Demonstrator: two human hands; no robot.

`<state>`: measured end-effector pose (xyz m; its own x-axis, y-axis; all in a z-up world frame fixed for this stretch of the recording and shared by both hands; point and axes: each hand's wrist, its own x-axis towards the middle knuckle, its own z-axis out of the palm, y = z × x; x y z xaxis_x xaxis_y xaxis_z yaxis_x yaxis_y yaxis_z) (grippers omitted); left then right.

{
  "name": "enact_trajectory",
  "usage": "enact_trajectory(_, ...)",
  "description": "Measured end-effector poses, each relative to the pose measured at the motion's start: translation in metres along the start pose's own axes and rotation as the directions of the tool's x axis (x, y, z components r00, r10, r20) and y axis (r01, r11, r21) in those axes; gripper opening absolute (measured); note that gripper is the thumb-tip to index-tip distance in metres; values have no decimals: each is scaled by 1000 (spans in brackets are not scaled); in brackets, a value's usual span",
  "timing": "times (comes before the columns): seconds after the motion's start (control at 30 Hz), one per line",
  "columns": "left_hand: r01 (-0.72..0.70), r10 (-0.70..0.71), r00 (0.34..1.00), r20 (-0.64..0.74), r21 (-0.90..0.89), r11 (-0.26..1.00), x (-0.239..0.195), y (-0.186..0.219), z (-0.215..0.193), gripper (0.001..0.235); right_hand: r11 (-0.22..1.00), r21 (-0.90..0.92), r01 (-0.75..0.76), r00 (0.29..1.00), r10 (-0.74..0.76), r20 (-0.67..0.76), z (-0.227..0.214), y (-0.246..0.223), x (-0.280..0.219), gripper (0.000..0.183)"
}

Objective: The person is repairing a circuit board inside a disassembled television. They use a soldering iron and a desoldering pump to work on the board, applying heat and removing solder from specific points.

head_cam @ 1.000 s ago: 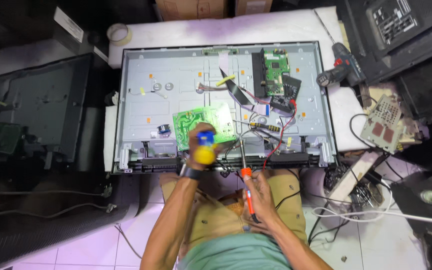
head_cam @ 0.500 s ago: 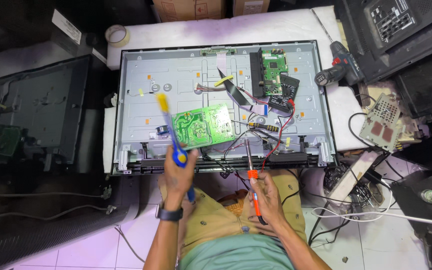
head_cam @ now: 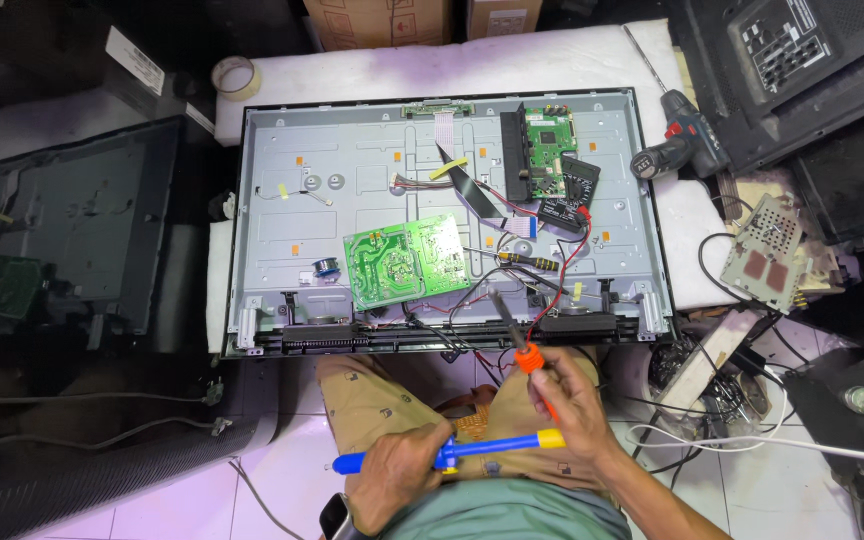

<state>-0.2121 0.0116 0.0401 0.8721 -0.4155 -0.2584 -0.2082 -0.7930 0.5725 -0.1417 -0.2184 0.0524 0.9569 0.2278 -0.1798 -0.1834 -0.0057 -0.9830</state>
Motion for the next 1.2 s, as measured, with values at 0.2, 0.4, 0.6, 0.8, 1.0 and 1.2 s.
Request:
enact_trajectory(0.2,-80,74,996,42,145,986,-7,4,1,26,856,412,-313,950,280,139,-5,-13,-12,27)
enact_trajectory(0.4,-31,11,988,155,132,991,-11,18,-1,26,922,258,-287,957,287,38,4,-9,-27,30)
enact_trajectory(0.6,-26,13,986,165,72,997,-9,36,31,42,913,368,-175,978,204,-41,8,1,-32,24)
enact_trajectory(0.8,-66,91,993,-75,289,955,0,66,38,18,895,376,-239,967,253,12,18,1,-39,26)
enact_trajectory(1.0,-2,7,1000,-14,287,958,18,75,53,24,937,311,-160,978,193,-77,36,12,-38,26)
enact_trajectory(1.2,82,-77,977,197,-18,996,28,90,4,54,869,476,-137,965,226,-134,27,-13,-20,19)
